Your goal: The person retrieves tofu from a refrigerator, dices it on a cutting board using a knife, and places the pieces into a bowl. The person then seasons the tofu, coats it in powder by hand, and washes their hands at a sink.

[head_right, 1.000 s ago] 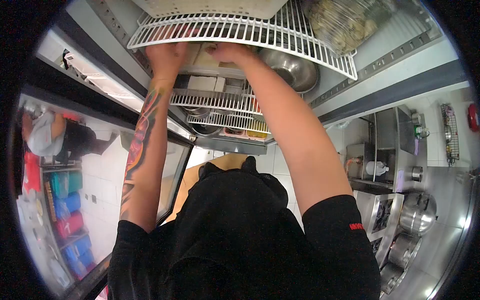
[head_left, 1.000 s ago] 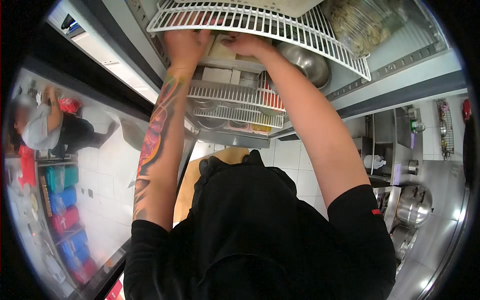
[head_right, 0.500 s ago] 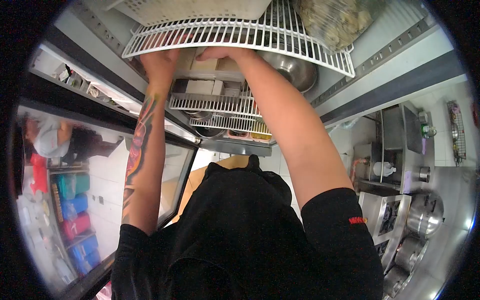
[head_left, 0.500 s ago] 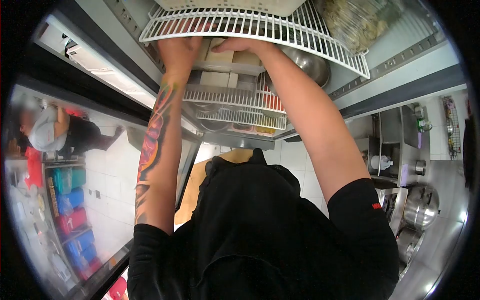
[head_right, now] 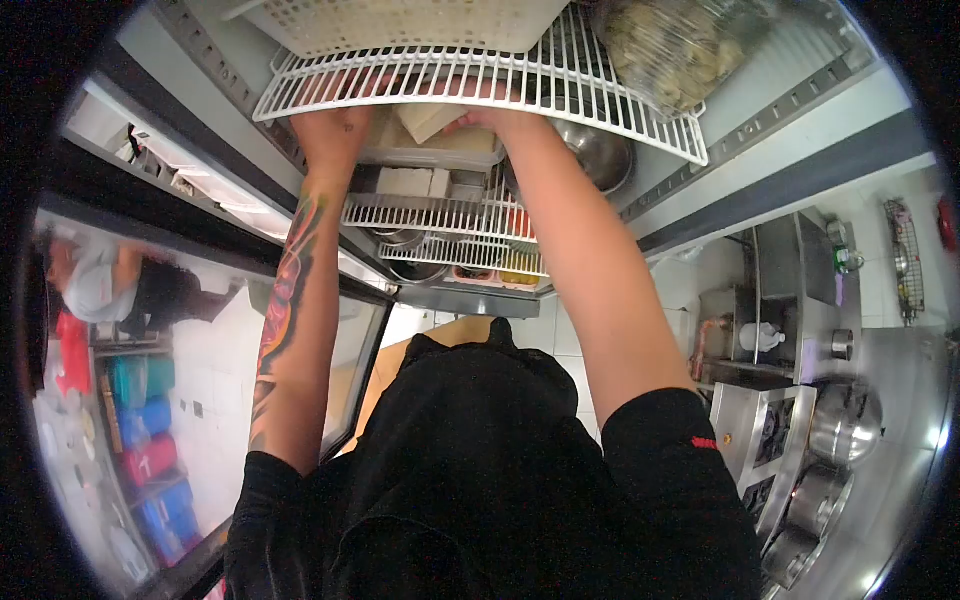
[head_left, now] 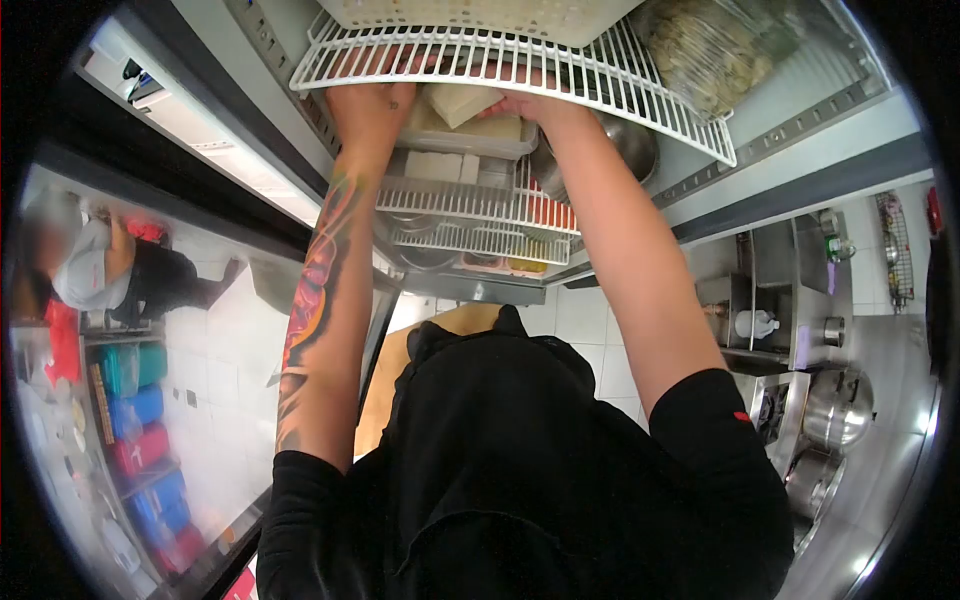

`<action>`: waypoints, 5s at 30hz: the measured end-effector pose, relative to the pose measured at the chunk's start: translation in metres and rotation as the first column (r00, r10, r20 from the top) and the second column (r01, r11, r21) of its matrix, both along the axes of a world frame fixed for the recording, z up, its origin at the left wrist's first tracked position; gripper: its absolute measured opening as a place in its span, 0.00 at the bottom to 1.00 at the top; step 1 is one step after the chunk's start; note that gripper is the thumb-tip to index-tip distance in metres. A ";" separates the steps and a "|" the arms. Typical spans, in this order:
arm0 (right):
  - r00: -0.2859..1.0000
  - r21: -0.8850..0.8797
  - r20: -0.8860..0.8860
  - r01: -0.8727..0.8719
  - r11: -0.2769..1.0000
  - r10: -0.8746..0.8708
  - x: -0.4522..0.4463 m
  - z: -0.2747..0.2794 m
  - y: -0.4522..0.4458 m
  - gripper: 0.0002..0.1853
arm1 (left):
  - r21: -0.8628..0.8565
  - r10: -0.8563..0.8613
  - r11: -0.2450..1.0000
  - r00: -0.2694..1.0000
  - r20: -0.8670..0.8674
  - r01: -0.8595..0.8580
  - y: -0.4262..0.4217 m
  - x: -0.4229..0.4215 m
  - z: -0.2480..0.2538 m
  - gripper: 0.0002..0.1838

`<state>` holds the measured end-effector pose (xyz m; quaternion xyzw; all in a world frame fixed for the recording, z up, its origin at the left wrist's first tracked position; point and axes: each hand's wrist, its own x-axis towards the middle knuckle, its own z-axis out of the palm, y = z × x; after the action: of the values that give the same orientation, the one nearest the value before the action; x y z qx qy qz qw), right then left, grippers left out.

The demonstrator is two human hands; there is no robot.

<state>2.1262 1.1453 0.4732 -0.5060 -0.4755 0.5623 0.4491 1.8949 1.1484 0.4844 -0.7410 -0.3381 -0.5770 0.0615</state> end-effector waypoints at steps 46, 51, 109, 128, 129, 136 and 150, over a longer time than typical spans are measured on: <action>0.731 0.316 0.662 -0.470 0.824 0.163 0.109 -0.062 -0.355 0.10 | -0.423 0.151 0.794 0.815 -0.559 -0.437 -0.032 0.173 -0.033 0.20; 0.749 0.284 0.647 -0.411 0.866 0.143 0.118 -0.066 -0.359 0.10 | -0.511 -0.142 0.859 0.971 -0.195 0.023 -0.065 0.160 0.011 0.17; 0.658 -0.241 0.482 -0.535 0.809 0.579 0.103 -0.274 -0.458 0.29 | -0.823 0.857 0.512 -0.221 0.466 0.247 -0.664 -0.149 -0.350 0.11; 0.904 -0.713 0.419 0.272 0.646 0.082 0.047 -0.246 -0.353 0.13 | -0.809 0.852 0.519 -0.241 0.464 0.276 -0.585 -0.488 -0.370 0.08; 0.899 -0.722 0.420 0.249 0.645 0.124 0.018 -0.254 -0.337 0.13 | -0.800 0.836 0.541 -0.267 0.479 0.259 -0.587 -0.505 -0.369 0.08; 0.813 -0.713 0.423 0.028 0.701 0.399 -0.222 -0.317 -0.215 0.15 | -0.740 0.683 0.663 -0.496 0.536 0.114 -0.618 -0.603 -0.321 0.11; 0.021 -0.806 0.401 -0.468 0.364 0.916 -0.807 -0.403 -0.099 0.21 | -0.696 0.074 0.564 -0.812 0.578 -0.444 -0.741 -0.678 -0.340 0.08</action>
<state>1.3194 1.0464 0.0705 -0.4710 -0.6617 0.4805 -0.3307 1.2171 0.4078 0.1444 0.4313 -0.4205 -0.7944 0.0782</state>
